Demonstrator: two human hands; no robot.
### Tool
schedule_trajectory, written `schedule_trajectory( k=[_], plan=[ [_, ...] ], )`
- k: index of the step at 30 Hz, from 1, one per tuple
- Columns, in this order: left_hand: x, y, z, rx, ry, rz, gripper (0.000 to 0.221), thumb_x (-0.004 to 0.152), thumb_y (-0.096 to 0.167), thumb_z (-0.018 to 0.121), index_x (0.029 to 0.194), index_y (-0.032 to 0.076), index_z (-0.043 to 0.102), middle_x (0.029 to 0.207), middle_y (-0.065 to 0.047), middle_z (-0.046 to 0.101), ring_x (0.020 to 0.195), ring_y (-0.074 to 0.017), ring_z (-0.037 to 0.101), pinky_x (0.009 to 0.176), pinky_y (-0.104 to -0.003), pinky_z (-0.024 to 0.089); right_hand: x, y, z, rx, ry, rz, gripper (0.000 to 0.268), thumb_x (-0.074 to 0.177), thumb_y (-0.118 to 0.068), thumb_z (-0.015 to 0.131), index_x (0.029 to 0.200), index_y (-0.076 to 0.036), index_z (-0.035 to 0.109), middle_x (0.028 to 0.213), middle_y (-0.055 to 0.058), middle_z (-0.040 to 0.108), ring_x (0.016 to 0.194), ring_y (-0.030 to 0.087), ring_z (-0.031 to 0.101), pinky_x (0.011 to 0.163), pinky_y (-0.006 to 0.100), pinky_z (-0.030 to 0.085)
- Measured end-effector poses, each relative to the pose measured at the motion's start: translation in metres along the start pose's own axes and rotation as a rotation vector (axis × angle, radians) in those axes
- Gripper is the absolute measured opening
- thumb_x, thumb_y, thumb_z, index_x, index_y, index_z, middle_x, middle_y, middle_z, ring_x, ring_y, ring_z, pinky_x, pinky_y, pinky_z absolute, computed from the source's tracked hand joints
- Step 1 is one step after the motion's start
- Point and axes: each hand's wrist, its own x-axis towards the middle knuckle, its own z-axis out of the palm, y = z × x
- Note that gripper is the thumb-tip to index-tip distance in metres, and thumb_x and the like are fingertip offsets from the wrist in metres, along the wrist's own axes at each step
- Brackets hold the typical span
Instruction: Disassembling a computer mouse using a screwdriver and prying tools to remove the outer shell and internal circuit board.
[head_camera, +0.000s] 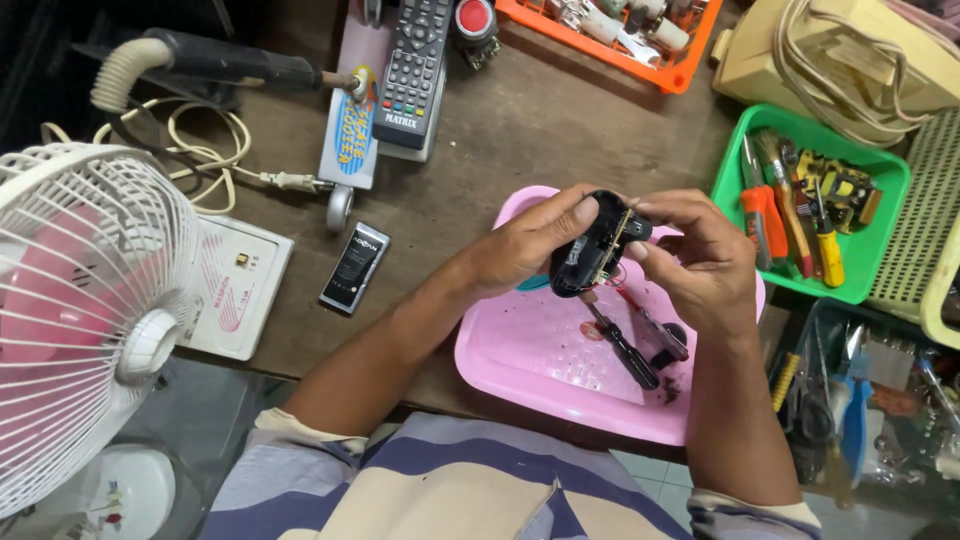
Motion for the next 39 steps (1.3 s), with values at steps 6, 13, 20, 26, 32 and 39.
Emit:
schedule_trajectory(
  k=[6,13,20,26,32,39],
  plan=[
    [0.003,-0.004,-0.006,0.04,0.005,0.003,0.035,0.109,0.035,0.05,0.129,0.007,0.059,0.08,-0.016,0.06,0.071,-0.0263,0.074,0.064,-0.048,0.069,-0.001,0.011,-0.004,0.119,-0.043,-0.016,0.033,0.089,0.006,0.072,0.119,0.012,0.06,0.122,0.022,0.06,0.103,0.021,0.065,0.06,0.025,0.06],
    [0.004,-0.005,-0.011,0.111,0.009,0.025,0.036,0.107,0.037,0.054,0.126,0.007,0.06,0.079,-0.017,0.06,0.069,-0.0279,0.074,0.062,-0.048,0.069,0.001,0.017,-0.007,0.182,-0.072,-0.035,0.034,0.088,0.009,0.071,0.118,0.014,0.057,0.122,0.025,0.059,0.106,0.025,0.067,0.063,0.028,0.062],
    [0.004,-0.013,-0.016,0.111,-0.016,0.016,0.044,0.104,0.04,0.061,0.13,0.005,0.057,0.085,-0.012,0.057,0.074,-0.0243,0.071,0.065,-0.049,0.069,0.002,0.023,-0.009,0.229,-0.083,-0.043,0.034,0.086,0.011,0.07,0.116,0.017,0.055,0.12,0.03,0.058,0.103,0.03,0.069,0.06,0.03,0.064],
    [0.004,-0.012,-0.016,0.116,-0.029,0.0,0.048,0.103,0.044,0.061,0.131,0.006,0.055,0.088,-0.011,0.057,0.076,-0.0227,0.07,0.066,-0.049,0.07,0.001,0.028,-0.011,0.257,-0.08,-0.036,0.037,0.085,0.013,0.069,0.119,0.017,0.053,0.121,0.03,0.058,0.106,0.032,0.069,0.061,0.031,0.065],
    [0.003,-0.011,-0.017,0.139,-0.03,-0.004,0.05,0.103,0.046,0.061,0.132,0.006,0.054,0.09,-0.01,0.057,0.078,-0.0211,0.069,0.067,-0.047,0.07,0.003,0.019,-0.006,0.208,-0.104,-0.055,0.039,0.086,0.014,0.067,0.123,0.017,0.055,0.122,0.029,0.057,0.106,0.031,0.069,0.062,0.032,0.065],
    [0.004,-0.016,-0.016,0.138,-0.009,0.015,0.051,0.103,0.045,0.061,0.135,0.007,0.053,0.094,-0.012,0.06,0.08,-0.0216,0.069,0.069,-0.046,0.07,0.003,0.019,-0.008,0.201,-0.098,-0.086,0.035,0.085,0.015,0.068,0.119,0.019,0.058,0.121,0.032,0.056,0.102,0.032,0.07,0.064,0.034,0.065]
  ],
)
